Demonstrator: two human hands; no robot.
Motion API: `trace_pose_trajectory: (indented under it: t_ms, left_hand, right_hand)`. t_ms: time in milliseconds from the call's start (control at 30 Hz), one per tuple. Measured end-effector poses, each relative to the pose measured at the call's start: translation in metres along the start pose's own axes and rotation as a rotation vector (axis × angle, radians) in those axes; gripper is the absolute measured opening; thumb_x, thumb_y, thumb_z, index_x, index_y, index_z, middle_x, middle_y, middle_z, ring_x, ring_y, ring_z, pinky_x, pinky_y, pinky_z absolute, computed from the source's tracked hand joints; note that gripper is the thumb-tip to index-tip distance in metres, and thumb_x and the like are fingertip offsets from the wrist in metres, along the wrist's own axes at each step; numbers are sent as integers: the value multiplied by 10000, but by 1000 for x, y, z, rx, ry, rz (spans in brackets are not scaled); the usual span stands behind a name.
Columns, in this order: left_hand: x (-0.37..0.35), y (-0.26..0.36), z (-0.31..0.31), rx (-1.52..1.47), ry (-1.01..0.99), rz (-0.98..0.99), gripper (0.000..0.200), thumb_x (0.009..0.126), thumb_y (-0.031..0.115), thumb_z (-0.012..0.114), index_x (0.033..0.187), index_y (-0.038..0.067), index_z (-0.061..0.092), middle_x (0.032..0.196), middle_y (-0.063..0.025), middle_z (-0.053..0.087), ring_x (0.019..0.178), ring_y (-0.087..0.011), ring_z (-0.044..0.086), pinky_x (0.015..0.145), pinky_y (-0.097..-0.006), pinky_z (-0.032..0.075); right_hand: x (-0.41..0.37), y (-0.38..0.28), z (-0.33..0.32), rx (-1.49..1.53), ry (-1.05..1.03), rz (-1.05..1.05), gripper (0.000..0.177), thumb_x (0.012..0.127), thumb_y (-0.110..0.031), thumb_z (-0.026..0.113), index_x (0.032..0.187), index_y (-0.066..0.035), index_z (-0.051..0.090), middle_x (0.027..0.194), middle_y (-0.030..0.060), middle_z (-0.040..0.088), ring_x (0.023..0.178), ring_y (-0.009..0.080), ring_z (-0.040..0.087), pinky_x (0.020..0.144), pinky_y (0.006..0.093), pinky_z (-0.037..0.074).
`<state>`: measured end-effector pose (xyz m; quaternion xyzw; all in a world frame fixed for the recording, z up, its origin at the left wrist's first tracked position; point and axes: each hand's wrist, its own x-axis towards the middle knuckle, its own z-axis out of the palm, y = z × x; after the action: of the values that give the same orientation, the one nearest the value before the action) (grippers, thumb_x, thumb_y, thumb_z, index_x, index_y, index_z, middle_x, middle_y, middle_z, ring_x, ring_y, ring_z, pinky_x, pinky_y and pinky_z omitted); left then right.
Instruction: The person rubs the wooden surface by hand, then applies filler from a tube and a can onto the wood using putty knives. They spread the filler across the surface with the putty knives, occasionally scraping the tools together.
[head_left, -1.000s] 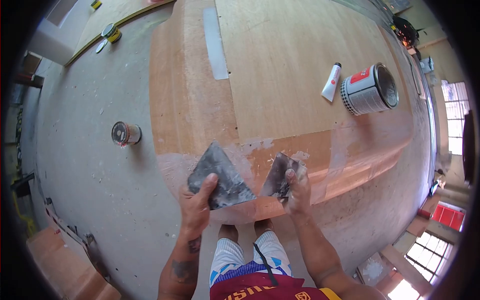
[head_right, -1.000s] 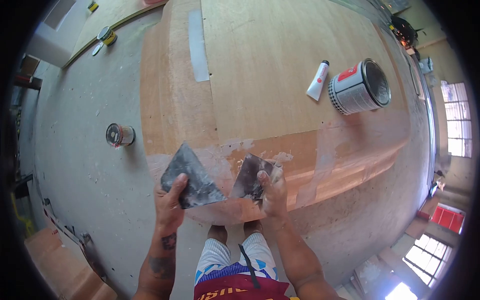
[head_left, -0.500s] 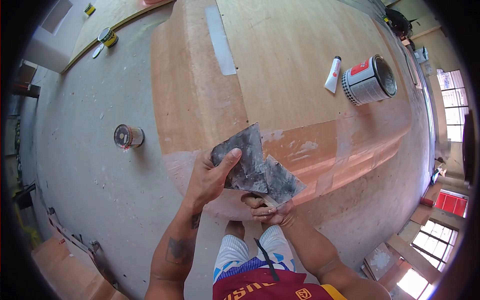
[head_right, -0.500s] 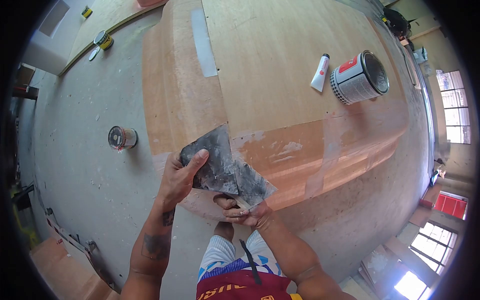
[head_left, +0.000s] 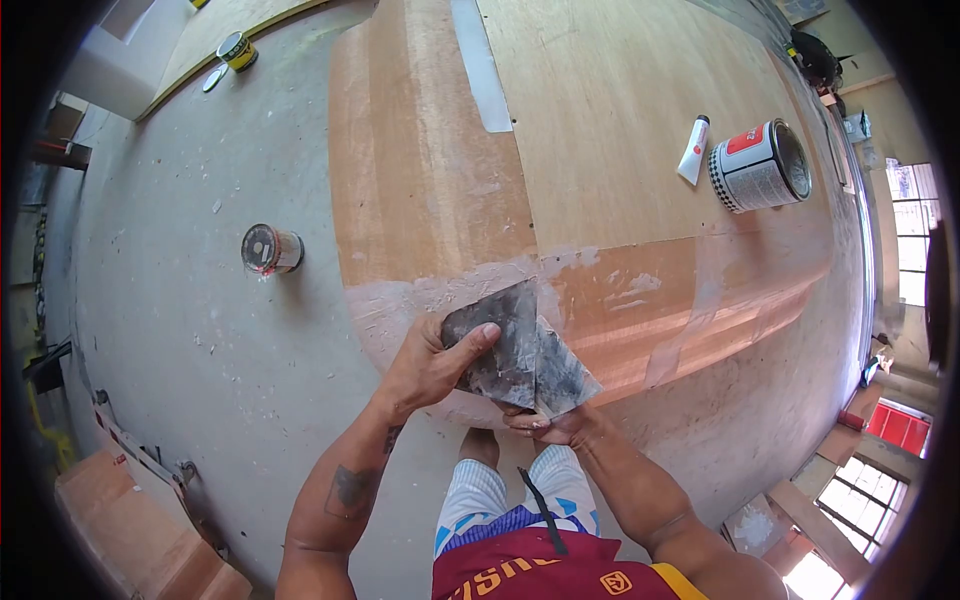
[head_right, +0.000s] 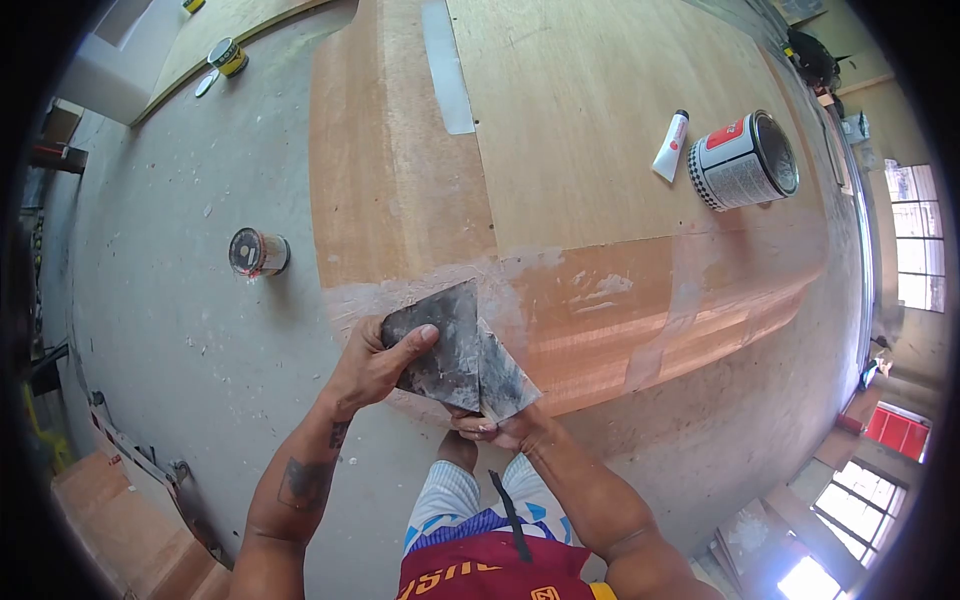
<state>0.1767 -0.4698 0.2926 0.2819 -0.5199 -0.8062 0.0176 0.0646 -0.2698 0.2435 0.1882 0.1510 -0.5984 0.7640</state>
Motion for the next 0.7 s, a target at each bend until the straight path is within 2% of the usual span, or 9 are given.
trace_pose_trajectory:
  t_ms: [133, 200, 267, 367, 433, 500, 567, 633, 700]
  left_hand:
    - [-9, -17, 8, 125, -11, 141, 346, 1051, 279, 695, 1204, -29, 733, 988, 10, 729, 846, -59, 651, 735, -246, 563]
    - [-16, -10, 10, 30, 12, 64, 341, 1044, 283, 706, 1205, -17, 736, 992, 23, 727, 880, -62, 645, 771, -255, 561]
    - [-17, -3, 7, -88, 14, 5, 335, 1040, 285, 711, 1192, -12, 739, 975, 33, 720, 873, -60, 635, 777, -252, 552]
    - [-15, 5, 0, 11, -4, -69, 323, 1039, 283, 713, 1170, -10, 744, 946, 35, 714, 851, -55, 623, 770, -242, 541]
    - [-14, 4, 10, 124, -104, -14, 326, 1039, 285, 711, 1156, -18, 745, 939, 25, 721, 854, -58, 640, 768, -245, 553]
    - [-14, 7, 10, 266, -190, -72, 325, 1040, 287, 710, 1147, -18, 744, 923, 30, 710, 858, -50, 632, 753, -241, 548]
    - [-14, 3, 8, 135, -145, -30, 311, 1040, 287, 712, 1139, -6, 742, 887, 50, 674, 811, -42, 588, 702, -233, 510]
    - [-13, -6, 8, 69, -122, 9, 301, 1042, 285, 710, 1131, -1, 739, 867, 60, 655, 783, -36, 565, 673, -229, 490]
    - [-12, -11, 8, 66, -110, 48, 294, 1045, 280, 704, 1124, -2, 733, 863, 62, 655, 776, -34, 563, 664, -231, 487]
  right_hand:
    - [6, 13, 11, -110, 191, -173, 534, 1020, -536, 594, 1352, -117, 594, 1016, 71, 712, 593, 124, 613, 441, 225, 439]
    - [6, 10, 6, -166, 189, -178, 524, 1017, -527, 603, 1349, -121, 596, 1059, 71, 723, 673, 139, 672, 455, 235, 468]
    - [6, 6, -3, -136, 86, -132, 521, 1016, -518, 611, 1356, -124, 594, 1083, 71, 726, 723, 150, 691, 474, 247, 497]
    - [9, 1, -16, -93, -76, -58, 517, 1014, -504, 622, 1367, -127, 591, 1120, 72, 730, 797, 165, 720, 504, 266, 541]
    - [11, 2, -6, -94, 28, -75, 513, 1014, -484, 632, 1379, -127, 587, 1159, 77, 727, 871, 181, 733, 565, 292, 587]
    - [13, 9, 10, -126, 339, -159, 509, 1016, -454, 644, 1398, -124, 579, 1212, 85, 718, 969, 204, 741, 665, 332, 648]
    - [13, 6, -25, -133, 106, -101, 499, 1023, -417, 645, 1415, -117, 570, 1266, 92, 699, 1065, 225, 725, 805, 376, 658]
    - [16, 8, -51, -186, 40, -100, 495, 1029, -393, 643, 1429, -113, 563, 1303, 98, 684, 1128, 239, 711, 898, 406, 657]
    - [20, 9, -55, -275, 118, -148, 494, 1031, -382, 642, 1437, -113, 559, 1318, 100, 676, 1149, 244, 703, 932, 420, 649]
